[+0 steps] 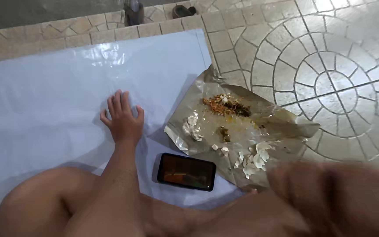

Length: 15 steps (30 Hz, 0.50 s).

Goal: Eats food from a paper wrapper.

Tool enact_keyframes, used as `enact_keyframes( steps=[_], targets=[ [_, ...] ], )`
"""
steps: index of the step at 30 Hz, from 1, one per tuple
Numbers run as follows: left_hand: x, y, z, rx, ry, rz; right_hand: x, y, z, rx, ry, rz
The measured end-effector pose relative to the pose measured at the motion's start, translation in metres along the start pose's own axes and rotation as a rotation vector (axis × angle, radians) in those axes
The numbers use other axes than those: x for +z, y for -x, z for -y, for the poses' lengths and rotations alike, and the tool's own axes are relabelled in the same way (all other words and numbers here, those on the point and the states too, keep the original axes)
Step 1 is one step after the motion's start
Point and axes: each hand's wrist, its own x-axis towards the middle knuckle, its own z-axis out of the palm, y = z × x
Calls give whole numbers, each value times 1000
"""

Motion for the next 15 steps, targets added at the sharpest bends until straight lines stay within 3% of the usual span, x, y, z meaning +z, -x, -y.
enact_keyframes(
  steps=[3, 6, 11, 15],
  targets=[
    [0, 0, 3, 11, -17, 4, -64, 1, -70, 15, 696, -203],
    [0, -1, 1, 10, -30, 14, -97, 8, -122, 270, 1123, -102],
    [0, 0, 2, -3, -28, 5, -91, 10, -152, 392, 1320, -40],
    [2, 0, 2, -8, -41, 11, -83, 2, -162, 369, 1403, -13]
  ],
)
